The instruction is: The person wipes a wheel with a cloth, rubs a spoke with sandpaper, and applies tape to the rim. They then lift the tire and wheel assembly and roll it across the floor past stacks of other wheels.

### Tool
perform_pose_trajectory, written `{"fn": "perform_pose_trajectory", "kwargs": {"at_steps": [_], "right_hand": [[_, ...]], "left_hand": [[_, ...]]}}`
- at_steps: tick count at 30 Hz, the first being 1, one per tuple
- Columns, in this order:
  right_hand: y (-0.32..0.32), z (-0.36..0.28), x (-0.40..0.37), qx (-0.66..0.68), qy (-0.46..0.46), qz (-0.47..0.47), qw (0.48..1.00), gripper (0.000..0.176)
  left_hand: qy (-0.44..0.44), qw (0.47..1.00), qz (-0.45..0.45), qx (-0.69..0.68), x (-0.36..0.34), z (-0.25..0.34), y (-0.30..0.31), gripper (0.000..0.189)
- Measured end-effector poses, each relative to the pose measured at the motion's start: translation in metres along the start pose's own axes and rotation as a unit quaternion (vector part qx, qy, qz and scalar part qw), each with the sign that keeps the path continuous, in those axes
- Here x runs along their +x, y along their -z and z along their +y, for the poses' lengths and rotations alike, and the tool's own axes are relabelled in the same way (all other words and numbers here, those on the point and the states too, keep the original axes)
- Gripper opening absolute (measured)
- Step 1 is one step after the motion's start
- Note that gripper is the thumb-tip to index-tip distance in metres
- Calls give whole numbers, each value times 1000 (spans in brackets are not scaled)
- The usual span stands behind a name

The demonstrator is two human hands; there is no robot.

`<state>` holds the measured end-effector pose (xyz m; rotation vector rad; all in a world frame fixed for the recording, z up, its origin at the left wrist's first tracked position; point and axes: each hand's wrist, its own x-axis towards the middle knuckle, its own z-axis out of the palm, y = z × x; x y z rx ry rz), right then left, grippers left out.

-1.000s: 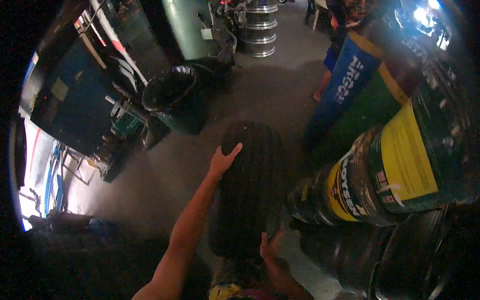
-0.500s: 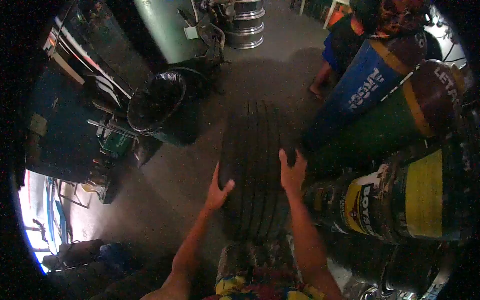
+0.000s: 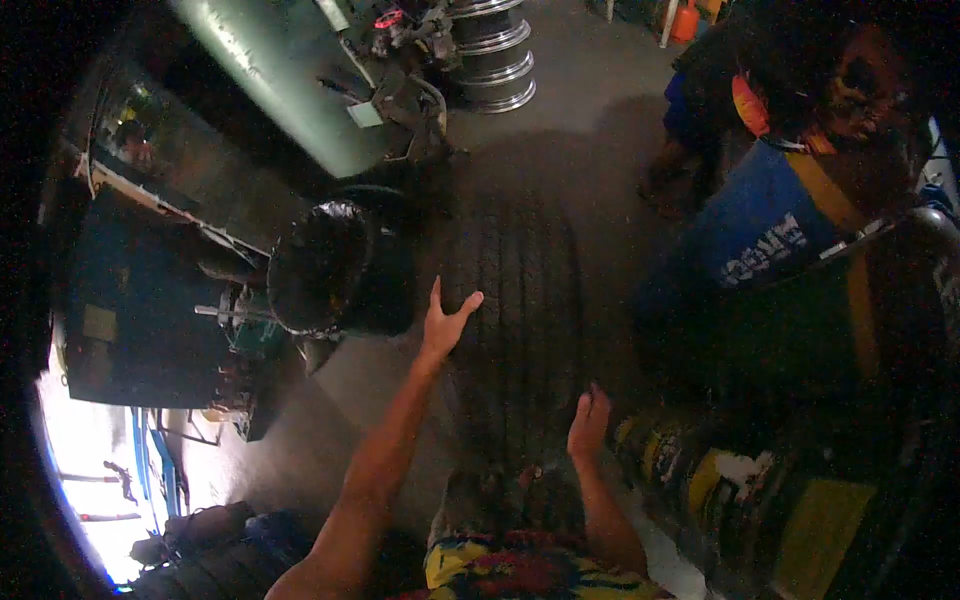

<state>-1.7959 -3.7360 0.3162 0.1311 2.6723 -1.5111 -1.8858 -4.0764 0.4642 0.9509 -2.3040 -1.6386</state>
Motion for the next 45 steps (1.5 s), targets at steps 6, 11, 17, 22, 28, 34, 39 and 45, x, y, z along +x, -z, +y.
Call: {"fn": "perform_pose_trajectory", "kwargs": {"at_steps": [6, 11, 17, 22, 28, 34, 39, 45], "right_hand": [[-39, -76, 13, 106, -11, 66, 992, 67], [-65, -106, 84, 60, -57, 145, 986, 65], [-80, -206, 227, 16, -221, 179, 959, 76], [-107, -304, 389, -156, -283, 180, 929, 83], [-130, -307, 481, -95, -16, 237, 967, 63], [-174, -251, 370, -125, -59, 125, 982, 61], [-192, -282, 483, -76, -120, 231, 962, 66], [-155, -319, 688, -85, -174, 223, 955, 82]], "left_hand": [[65, 996, -43, 53, 94, 47, -16, 135], [127, 980, -100, 115, 192, 93, -56, 140], [99, 970, -211, -67, 324, 103, -76, 131], [-68, 979, -188, -26, 246, 49, 0, 123], [-105, 979, -162, 67, 319, 83, -14, 143], [-97, 968, -213, 89, 501, 157, -70, 142], [-82, 962, -252, 71, 621, 204, -144, 140], [-166, 962, -215, -10, 652, 223, -176, 120]]}}
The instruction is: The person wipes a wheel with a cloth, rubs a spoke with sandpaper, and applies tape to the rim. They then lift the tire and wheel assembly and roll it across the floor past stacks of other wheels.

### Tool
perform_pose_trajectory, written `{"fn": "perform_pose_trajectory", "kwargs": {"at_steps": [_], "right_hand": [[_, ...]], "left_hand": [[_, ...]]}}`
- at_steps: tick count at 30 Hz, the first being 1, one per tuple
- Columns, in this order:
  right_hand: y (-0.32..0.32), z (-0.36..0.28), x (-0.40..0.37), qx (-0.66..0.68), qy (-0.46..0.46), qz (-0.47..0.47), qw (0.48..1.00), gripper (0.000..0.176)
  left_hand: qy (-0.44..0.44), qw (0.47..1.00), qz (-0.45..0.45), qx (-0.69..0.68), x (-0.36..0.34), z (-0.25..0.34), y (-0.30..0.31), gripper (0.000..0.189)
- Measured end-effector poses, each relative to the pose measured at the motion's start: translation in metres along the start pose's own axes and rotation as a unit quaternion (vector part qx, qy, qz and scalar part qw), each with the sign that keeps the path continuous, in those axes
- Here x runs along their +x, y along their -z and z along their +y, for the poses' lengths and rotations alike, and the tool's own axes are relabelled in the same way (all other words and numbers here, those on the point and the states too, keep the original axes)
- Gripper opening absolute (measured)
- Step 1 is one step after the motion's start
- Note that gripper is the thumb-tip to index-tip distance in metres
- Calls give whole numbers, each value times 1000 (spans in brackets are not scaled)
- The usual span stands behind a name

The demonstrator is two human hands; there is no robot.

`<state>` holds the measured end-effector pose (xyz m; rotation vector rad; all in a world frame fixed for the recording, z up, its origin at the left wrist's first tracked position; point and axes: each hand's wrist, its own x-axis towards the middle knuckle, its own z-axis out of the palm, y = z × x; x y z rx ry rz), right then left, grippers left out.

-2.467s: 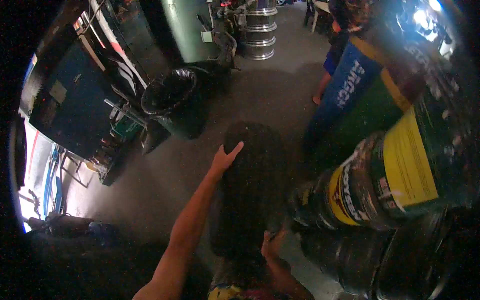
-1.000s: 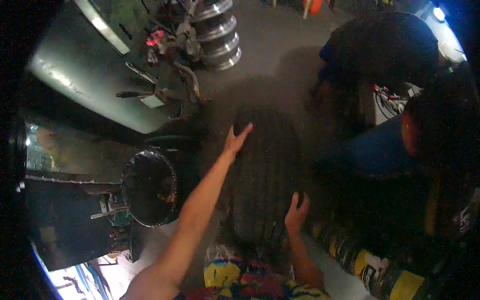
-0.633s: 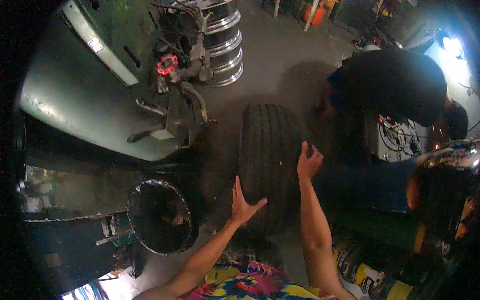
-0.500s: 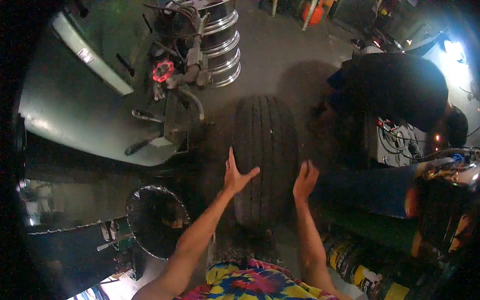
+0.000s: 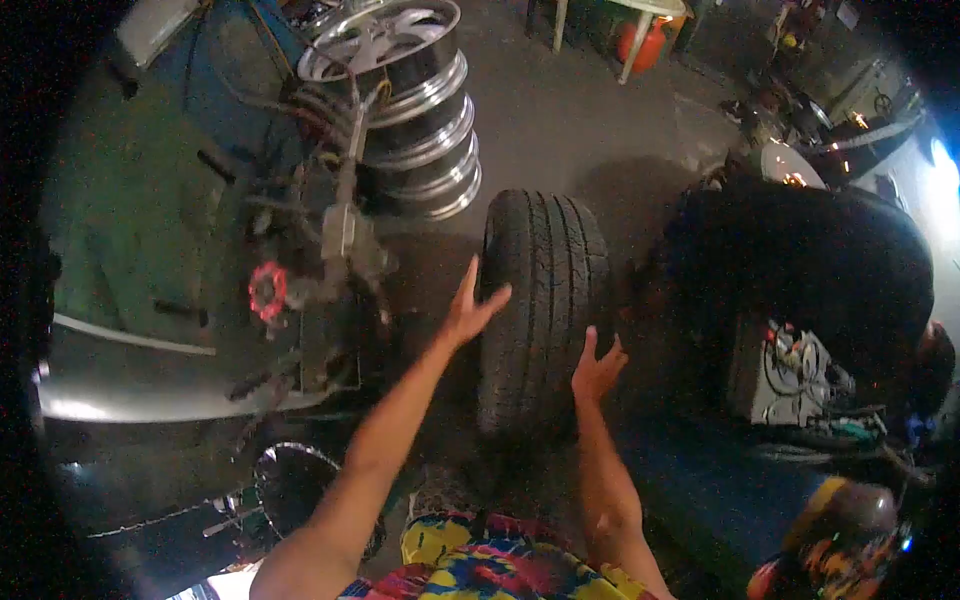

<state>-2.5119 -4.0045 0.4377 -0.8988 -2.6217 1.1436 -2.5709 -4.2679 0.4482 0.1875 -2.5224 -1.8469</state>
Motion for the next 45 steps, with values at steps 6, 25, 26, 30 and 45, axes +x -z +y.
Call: {"fn": "perform_pose_trajectory", "kwargs": {"at_steps": [6, 25, 26, 30, 45], "right_hand": [[-52, -114, 196, 19, -82, -162, 983, 109], [-244, -328, 391, -42, 74, 48, 995, 76], [-261, -356, 430, -64, 72, 37, 995, 78], [-330, -444, 606, -20, 88, -101, 991, 83], [-403, -447, 673, 16, 104, -118, 987, 94]], "left_hand": [[44, 993, 67, 86, -51, -10, -64, 124], [57, 993, 82, -57, 498, 35, 12, 123], [43, 992, 115, -15, 485, 23, 6, 123], [44, 982, 120, 136, 430, -8, -34, 123], [65, 971, 230, -22, 904, 62, 25, 113]]}}
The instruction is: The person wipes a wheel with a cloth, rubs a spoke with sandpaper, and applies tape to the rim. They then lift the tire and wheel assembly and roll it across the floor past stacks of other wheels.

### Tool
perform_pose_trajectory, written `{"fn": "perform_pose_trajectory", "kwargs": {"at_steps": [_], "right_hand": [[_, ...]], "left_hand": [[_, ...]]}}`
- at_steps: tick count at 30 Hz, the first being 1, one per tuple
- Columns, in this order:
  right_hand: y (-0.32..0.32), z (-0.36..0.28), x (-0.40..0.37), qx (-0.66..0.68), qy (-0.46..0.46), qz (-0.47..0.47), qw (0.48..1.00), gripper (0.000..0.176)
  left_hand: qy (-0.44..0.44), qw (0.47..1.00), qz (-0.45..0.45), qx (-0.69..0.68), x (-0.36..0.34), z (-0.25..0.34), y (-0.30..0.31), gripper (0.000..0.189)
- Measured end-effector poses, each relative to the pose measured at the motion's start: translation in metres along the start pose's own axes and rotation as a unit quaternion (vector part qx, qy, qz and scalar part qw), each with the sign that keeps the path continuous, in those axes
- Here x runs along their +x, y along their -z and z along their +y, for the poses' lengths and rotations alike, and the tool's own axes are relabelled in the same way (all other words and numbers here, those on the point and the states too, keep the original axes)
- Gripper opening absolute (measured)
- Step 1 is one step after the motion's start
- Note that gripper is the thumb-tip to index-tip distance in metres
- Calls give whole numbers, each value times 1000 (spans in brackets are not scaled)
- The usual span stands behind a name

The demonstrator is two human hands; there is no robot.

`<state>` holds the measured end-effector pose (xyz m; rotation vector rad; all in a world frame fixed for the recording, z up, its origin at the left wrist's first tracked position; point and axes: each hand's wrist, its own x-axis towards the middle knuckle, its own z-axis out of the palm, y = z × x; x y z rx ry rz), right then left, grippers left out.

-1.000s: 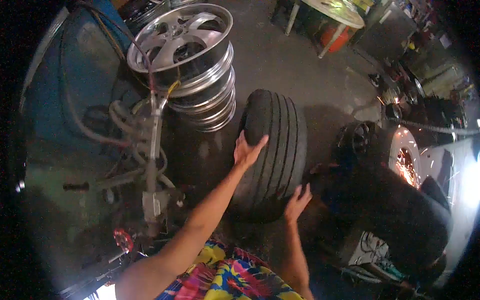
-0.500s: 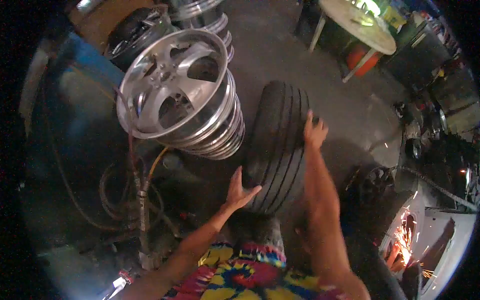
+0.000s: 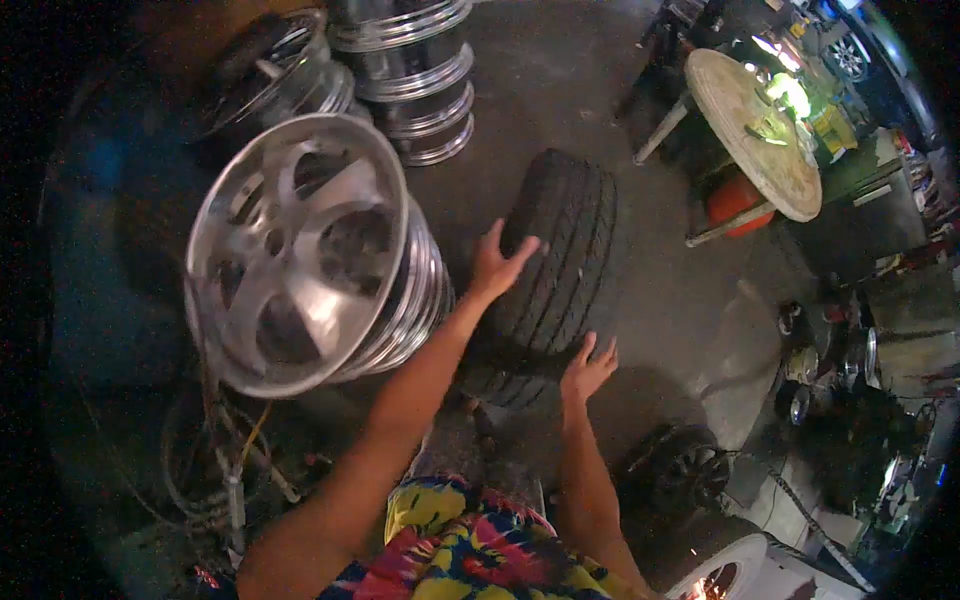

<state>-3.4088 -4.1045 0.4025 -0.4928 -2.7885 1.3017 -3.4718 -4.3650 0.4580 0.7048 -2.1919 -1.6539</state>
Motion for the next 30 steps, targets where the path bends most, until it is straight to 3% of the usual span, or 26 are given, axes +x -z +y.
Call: {"fn": "perform_pose_trajectory", "kwargs": {"at_steps": [1, 3, 6, 9, 13, 15, 17, 20, 22, 24, 25, 27, 28, 30], "right_hand": [[-15, -15, 37, -10, 0, 7, 1000, 93], [-52, -71, 116, 3, 13, 1, 1000, 90], [-78, -152, 179, 48, 47, -9, 998, 86], [-86, -165, 201, 32, 107, -3, 994, 79], [-117, -121, 204, 11, 82, -21, 996, 72], [-139, -138, 213, 39, 96, -20, 994, 71], [-154, -178, 252, 77, 104, -13, 992, 70], [-169, -228, 310, 69, 82, -25, 994, 66], [-207, -272, 383, 51, 148, -2, 988, 61], [-227, -303, 434, 74, 142, -7, 987, 59], [-236, -312, 455, 99, 141, -12, 985, 58], [-235, -309, 472, 110, 149, -34, 982, 57], [-232, -294, 472, 111, 159, -57, 979, 57], [-240, -244, 461, 104, 79, -87, 988, 60]], "left_hand": [[-4, 1000, -1, -6, 8, -9, -3, 113], [125, 991, 49, -18, 12, -42, -12, 105], [97, 992, 74, 13, 84, -13, -19, 107], [137, 990, 35, 8, 196, 7, -22, 111], [96, 994, 3, -50, 309, 15, -22, 113], [96, 991, -87, -40, 330, 32, -9, 113], [71, 996, -49, -35, 330, 39, -11, 107], [45, 998, 36, 11, 289, -17, -45, 101], [16, 998, 53, 8, 318, -9, -67, 100], [-37, 984, 136, 112, 350, -6, -82, 101], [-39, 983, 134, 117, 374, 9, -84, 101], [45, 984, 86, 151, 447, 41, -85, 103], [40, 984, 82, 151, 483, 48, -91, 103], [85, 983, 87, 140, 553, 59, -110, 105]]}}
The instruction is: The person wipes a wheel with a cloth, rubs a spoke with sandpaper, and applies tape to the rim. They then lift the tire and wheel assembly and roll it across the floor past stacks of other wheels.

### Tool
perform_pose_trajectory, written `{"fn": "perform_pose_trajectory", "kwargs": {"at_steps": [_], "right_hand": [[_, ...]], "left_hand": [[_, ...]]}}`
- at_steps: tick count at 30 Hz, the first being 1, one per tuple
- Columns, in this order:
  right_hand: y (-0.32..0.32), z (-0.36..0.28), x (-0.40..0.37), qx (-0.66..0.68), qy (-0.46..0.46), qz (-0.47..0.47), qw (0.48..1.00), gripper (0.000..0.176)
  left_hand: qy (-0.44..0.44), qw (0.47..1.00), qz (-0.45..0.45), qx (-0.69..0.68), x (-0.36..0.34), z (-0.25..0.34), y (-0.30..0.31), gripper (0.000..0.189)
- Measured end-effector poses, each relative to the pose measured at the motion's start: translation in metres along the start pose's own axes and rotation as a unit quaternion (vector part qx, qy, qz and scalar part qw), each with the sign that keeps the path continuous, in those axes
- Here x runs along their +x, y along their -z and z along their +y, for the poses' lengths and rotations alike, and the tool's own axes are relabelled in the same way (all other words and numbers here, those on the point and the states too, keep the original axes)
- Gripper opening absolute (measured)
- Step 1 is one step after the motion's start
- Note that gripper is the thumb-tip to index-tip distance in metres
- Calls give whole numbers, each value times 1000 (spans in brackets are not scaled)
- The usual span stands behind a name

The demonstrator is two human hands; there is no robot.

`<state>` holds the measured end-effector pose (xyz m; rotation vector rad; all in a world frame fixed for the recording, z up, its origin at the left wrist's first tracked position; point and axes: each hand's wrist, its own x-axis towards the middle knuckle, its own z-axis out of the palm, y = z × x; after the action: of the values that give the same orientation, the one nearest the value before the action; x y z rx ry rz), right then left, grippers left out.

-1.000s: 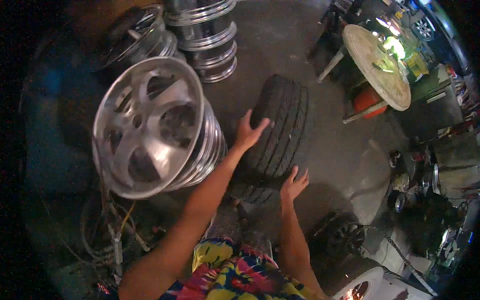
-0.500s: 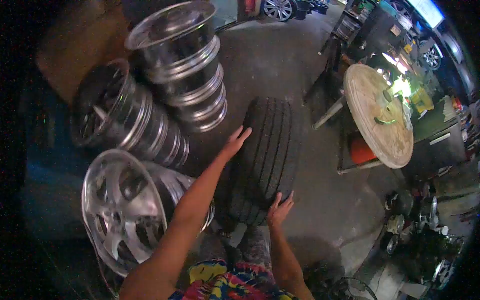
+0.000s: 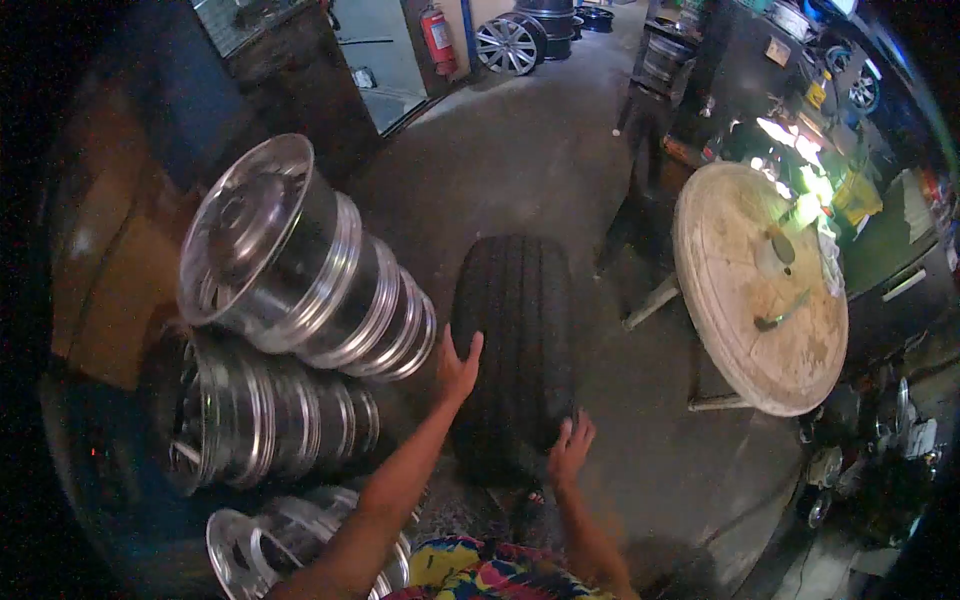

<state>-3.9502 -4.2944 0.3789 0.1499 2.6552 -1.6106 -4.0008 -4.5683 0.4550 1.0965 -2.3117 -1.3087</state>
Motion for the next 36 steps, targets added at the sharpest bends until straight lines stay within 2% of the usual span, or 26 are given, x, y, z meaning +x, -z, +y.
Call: {"fn": "perform_pose_trajectory", "kwargs": {"at_steps": [2, 3, 5, 7, 8, 9, 10, 12, 14, 15, 17, 19, 20, 22, 23, 24, 26, 27, 29, 30, 31, 32, 34, 35, 36], "right_hand": [[-9, 6, -17, -74, -86, -15, 993, 62], [-21, -3, -6, -79, -94, -9, 992, 62], [-49, -27, 39, -31, -14, 88, 996, 64], [-72, -61, 102, -58, -25, 125, 990, 65], [-81, -78, 133, -76, -25, 151, 985, 66], [-90, -96, 169, -86, -42, 163, 982, 65], [-98, -117, 209, -94, -57, 176, 978, 64], [-114, -160, 284, -141, -102, 198, 965, 59], [-132, -192, 362, -148, -36, 232, 961, 53], [-142, -207, 404, -145, -32, 236, 960, 53], [-158, -227, 468, -75, 186, 205, 958, 44], [-167, -256, 483, -33, 195, 216, 956, 40], [-167, -264, 488, 0, 208, 222, 952, 36], [-175, -227, 469, -47, 170, 212, 961, 34], [-179, -197, 455, -57, 97, 186, 976, 39], [-189, -150, 440, -130, 63, 170, 975, 41], [-214, -133, 430, -129, -98, 176, 971, 46], [-222, -129, 442, -123, -100, 179, 971, 46], [-241, -128, 471, -91, -97, 84, 988, 47], [-254, -137, 495, -87, -97, 87, 988, 47], [-269, -150, 521, -55, -86, 122, 987, 47], [-281, -167, 546, -24, -74, 156, 985, 46], [-296, -217, 606, -31, -97, 194, 976, 47], [-305, -235, 640, -37, -115, 233, 965, 48], [-314, -241, 669, -43, -115, 236, 964, 48]], "left_hand": [[28, 999, -15, 20, 58, 51, -17, 107], [56, 997, -28, 45, 90, 71, -25, 109], [87, 993, -73, 19, 169, 95, -52, 110], [130, 984, -123, -1, 249, 98, -83, 111], [131, 953, -229, -148, 296, 84, -91, 111], [124, 892, -322, -292, 336, 81, -94, 111], [122, 891, -326, -291, 358, 87, -89, 111], [161, 830, -355, -398, 366, 95, -69, 108], [148, 847, -336, -385, 357, 91, -66, 106], [112, 882, -306, -340, 351, 81, -70, 103], [46, 941, -234, -241, 326, 52, -82, 99], [29, 957, -201, -209, 303, 26, -103, 102], [20, 957, -205, -206, 305, 33, -109, 102], [-67, 973, -176, -136, 324, 66, -114, 106], [-83, 973, -171, -133, 357, 78, -124, 106], [-91, 972, -141, -164, 402, 89, -141, 108], [-88, 971, -123, -186, 463, 95, -163, 109], [-95, 969, -120, -196, 512, 107, -175, 108], [-108, 966, -120, -200, 592, 149, -183, 107], [-75, 970, -140, -184, 627, 174, -186, 107], [-36, 972, -161, -167, 657, 198, -192, 108], [-34, 972, -162, -166, 684, 222, -197, 108], [53, 981, -182, -42, 745, 267, -210, 120], [53, 980, -184, -45, 783, 277, -228, 120], [66, 980, -188, 2, 819, 277, -252, 128]]}}
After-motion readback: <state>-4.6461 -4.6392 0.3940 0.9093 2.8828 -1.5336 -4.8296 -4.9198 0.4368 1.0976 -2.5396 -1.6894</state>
